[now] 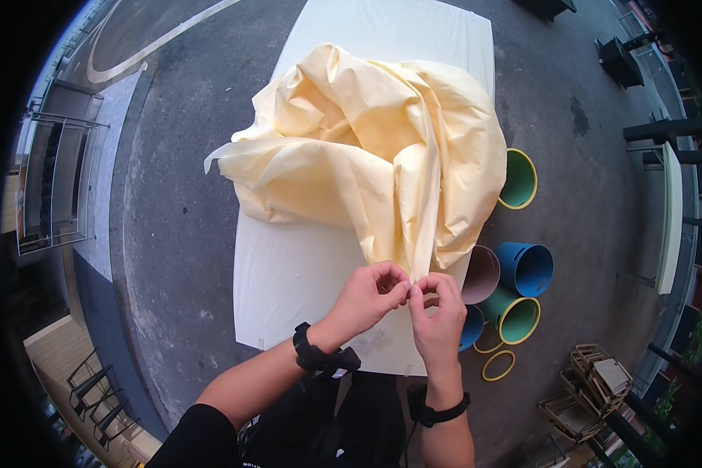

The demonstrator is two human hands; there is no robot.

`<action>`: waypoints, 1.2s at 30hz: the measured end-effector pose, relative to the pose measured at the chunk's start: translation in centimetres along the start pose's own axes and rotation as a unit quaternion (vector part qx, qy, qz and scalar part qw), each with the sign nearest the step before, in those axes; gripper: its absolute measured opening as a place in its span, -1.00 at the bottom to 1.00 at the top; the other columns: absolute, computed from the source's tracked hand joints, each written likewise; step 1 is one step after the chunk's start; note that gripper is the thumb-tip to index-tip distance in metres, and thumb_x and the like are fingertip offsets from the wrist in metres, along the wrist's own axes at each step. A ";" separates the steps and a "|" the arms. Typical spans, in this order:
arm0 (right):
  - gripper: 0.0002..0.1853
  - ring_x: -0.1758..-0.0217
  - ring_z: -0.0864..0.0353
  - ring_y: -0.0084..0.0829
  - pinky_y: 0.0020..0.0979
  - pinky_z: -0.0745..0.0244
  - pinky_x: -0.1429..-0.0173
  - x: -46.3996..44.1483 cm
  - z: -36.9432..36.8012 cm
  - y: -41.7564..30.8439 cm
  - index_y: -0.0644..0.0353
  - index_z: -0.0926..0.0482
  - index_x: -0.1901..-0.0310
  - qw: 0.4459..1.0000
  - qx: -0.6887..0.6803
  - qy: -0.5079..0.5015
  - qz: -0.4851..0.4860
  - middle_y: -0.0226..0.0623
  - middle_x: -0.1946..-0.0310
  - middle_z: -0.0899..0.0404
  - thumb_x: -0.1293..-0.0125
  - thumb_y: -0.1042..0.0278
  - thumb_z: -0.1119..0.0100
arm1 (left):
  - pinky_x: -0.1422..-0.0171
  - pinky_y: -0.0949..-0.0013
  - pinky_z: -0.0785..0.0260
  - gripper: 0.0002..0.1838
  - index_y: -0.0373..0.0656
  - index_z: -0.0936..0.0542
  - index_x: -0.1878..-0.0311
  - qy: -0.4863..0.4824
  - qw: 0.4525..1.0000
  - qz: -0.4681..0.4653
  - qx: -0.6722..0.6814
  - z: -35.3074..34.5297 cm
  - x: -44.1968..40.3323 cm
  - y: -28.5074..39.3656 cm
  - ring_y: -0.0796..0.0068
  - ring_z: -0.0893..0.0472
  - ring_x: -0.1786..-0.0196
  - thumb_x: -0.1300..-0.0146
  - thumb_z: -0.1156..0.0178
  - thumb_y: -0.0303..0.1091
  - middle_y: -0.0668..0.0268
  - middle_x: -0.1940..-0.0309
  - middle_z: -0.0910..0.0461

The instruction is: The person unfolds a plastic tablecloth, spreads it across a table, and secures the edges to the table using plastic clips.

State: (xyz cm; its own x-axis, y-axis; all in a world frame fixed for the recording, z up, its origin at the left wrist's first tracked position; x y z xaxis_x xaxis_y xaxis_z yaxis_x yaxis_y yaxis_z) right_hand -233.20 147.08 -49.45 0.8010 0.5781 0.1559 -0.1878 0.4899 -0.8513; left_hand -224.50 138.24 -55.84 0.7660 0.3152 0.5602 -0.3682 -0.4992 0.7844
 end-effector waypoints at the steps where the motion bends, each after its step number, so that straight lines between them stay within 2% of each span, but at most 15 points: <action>1: -0.95 0.34 -0.58 -0.48 -0.50 -0.50 0.32 0.0 -0.1 0.2 0.33 -0.53 0.31 1.000 0.002 -0.004 -0.001 -0.28 0.28 -0.55 -0.21 0.58 -0.21 | 0.23 0.56 -0.45 -0.87 -0.29 -0.55 0.23 0.004 1.000 0.000 -0.007 0.0 0.1 0.1 0.69 -0.56 0.36 -0.34 -0.17 -0.40 0.40 0.41 -0.58; 12: -0.95 0.37 -0.60 -0.51 -0.51 -0.53 0.30 -0.1 -0.5 1.1 0.36 -0.49 0.31 0.999 -0.032 -0.012 -0.025 -0.28 0.30 -0.51 -0.21 0.60 -0.15 | 0.24 0.57 -0.43 -0.88 -0.29 -0.54 0.24 0.005 1.000 0.001 -0.023 0.0 -0.2 -0.2 0.71 -0.53 0.37 -0.33 -0.17 -0.42 0.43 0.42 -0.55; 14: -0.92 0.33 -0.59 -0.38 -0.44 -0.57 0.29 -0.2 -0.5 1.7 0.33 -0.50 0.33 0.997 -0.054 -0.015 -0.050 -0.23 0.30 -0.52 -0.15 0.58 -0.20 | 0.23 0.56 -0.44 -0.89 -0.28 -0.54 0.24 0.003 1.000 0.006 -0.016 -0.1 -0.2 -0.3 0.71 -0.53 0.37 -0.33 -0.17 -0.42 0.43 0.42 -0.56; 23: -0.92 0.34 -0.60 -0.40 -0.45 -0.57 0.29 -0.6 -0.3 1.9 0.33 -0.51 0.33 0.996 -0.058 -0.025 -0.061 -0.25 0.34 -0.53 -0.16 0.57 -0.21 | 0.18 0.56 -0.45 -0.89 -0.28 -0.52 0.22 -0.008 1.000 0.012 0.016 -0.1 -0.3 -0.6 0.69 -0.55 0.33 -0.34 -0.15 -0.42 0.39 0.40 -0.57; 36: -0.92 0.33 -0.60 -0.39 -0.45 -0.56 0.31 -0.8 -0.3 0.7 0.33 -0.51 0.33 0.998 -0.042 -0.038 -0.023 -0.23 0.32 -0.53 -0.16 0.59 -0.21 | 0.21 0.59 -0.43 -0.88 -0.28 -0.53 0.22 -0.003 0.999 0.001 -0.045 -0.1 -0.2 -0.4 0.74 -0.54 0.33 -0.32 -0.19 -0.41 0.43 0.40 -0.57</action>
State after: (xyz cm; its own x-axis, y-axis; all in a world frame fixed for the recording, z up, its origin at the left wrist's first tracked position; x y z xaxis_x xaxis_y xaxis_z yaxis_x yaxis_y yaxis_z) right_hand -233.79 146.77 -50.37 0.7621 0.6048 0.2309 -0.1009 0.4633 -0.8804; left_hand -224.55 138.44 -56.22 0.7689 0.3092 0.5596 -0.4149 -0.4246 0.8047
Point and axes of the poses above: each hand's wrist, its own x-axis away from the middle knuckle, its own z-axis out of the back of the hand, y = z × x, the point moved 10 cm from there along -x, towards the middle knuckle
